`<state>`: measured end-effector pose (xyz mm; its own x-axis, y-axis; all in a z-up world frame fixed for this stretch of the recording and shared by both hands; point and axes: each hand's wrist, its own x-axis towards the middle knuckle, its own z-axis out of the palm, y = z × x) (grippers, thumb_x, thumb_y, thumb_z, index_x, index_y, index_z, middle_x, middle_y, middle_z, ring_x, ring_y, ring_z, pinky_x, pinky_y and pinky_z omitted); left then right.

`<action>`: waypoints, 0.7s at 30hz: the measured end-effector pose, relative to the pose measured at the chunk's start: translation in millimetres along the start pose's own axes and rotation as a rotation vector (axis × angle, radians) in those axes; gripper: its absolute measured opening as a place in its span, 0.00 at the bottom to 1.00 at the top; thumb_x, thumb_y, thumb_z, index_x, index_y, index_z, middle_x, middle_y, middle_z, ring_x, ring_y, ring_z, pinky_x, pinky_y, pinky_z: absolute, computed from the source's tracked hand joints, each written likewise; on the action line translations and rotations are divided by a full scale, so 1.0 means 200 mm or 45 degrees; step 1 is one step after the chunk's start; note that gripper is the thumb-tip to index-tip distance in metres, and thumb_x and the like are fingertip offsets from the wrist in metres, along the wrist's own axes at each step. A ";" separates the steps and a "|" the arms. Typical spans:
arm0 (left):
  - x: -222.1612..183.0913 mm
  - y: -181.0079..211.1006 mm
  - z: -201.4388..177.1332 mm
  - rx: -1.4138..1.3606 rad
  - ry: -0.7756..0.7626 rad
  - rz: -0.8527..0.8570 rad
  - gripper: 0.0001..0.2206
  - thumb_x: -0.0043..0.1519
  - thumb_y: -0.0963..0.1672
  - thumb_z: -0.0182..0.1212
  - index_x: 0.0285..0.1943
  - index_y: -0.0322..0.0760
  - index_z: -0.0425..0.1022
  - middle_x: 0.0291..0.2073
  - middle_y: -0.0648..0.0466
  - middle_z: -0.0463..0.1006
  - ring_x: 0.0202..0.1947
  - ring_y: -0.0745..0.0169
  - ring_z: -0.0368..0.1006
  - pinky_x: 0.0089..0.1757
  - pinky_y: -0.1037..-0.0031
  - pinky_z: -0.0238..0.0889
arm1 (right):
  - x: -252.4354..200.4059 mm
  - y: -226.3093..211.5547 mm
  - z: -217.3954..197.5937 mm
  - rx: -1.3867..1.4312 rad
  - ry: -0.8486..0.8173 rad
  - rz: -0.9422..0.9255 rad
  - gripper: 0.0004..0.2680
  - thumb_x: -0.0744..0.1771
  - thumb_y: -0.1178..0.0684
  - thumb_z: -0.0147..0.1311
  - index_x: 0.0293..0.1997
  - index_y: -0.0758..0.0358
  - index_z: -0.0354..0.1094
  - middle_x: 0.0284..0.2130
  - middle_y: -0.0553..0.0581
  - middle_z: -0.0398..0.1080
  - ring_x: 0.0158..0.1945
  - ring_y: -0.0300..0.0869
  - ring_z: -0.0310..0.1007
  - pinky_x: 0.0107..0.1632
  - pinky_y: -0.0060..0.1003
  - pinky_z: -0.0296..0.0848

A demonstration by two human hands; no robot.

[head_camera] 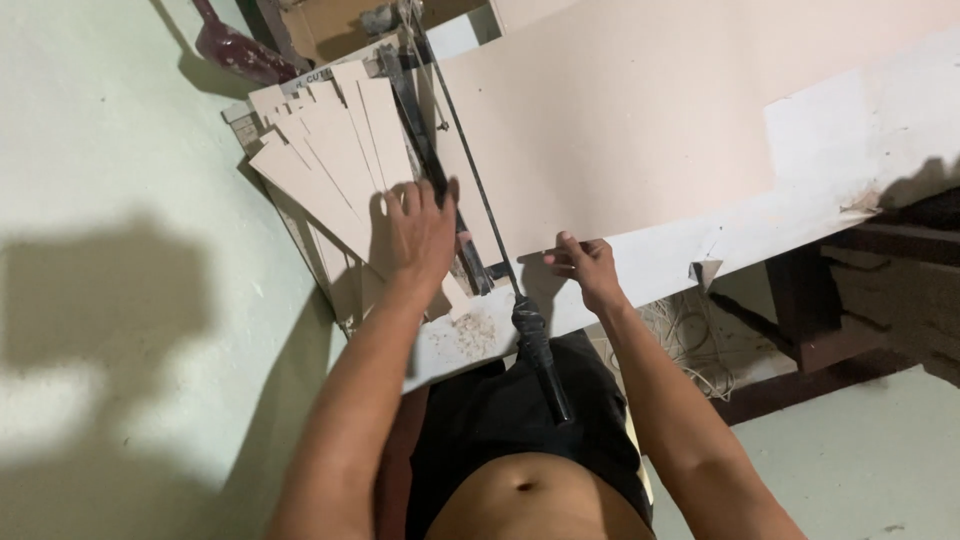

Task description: Cutting cardboard sheets using a manual paper cutter and stacking the pieces.

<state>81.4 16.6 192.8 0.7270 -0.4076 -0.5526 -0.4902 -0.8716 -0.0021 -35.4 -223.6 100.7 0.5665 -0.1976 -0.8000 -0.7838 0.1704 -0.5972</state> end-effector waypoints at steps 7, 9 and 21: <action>0.16 0.14 -0.01 0.005 -0.246 -0.380 0.47 0.54 0.65 0.62 0.76 0.36 0.57 0.75 0.34 0.53 0.77 0.37 0.36 0.65 0.31 0.15 | 0.03 -0.06 -0.01 -0.483 -0.102 0.090 0.12 0.72 0.47 0.51 0.49 0.69 0.72 0.31 0.64 0.77 0.34 0.50 0.81 0.41 0.47 0.82; 0.17 0.15 0.03 0.098 -0.290 -0.403 0.48 0.54 0.64 0.63 0.77 0.36 0.55 0.76 0.35 0.51 0.78 0.39 0.33 0.65 0.30 0.12 | -0.13 -0.22 0.03 -0.889 -0.191 0.195 0.11 0.71 0.50 0.49 0.45 0.68 0.76 0.23 0.64 0.78 0.26 0.49 0.82 0.34 0.41 0.82; 0.28 0.13 0.13 -0.294 -0.319 -0.426 0.54 0.52 0.52 0.73 0.81 0.40 0.33 0.75 0.26 0.40 0.77 0.31 0.23 0.63 0.27 0.08 | -0.38 0.31 0.23 -1.723 -0.176 -0.307 0.26 0.67 0.46 0.47 0.73 0.63 0.43 0.31 0.68 0.78 0.36 0.62 0.82 0.41 0.55 0.80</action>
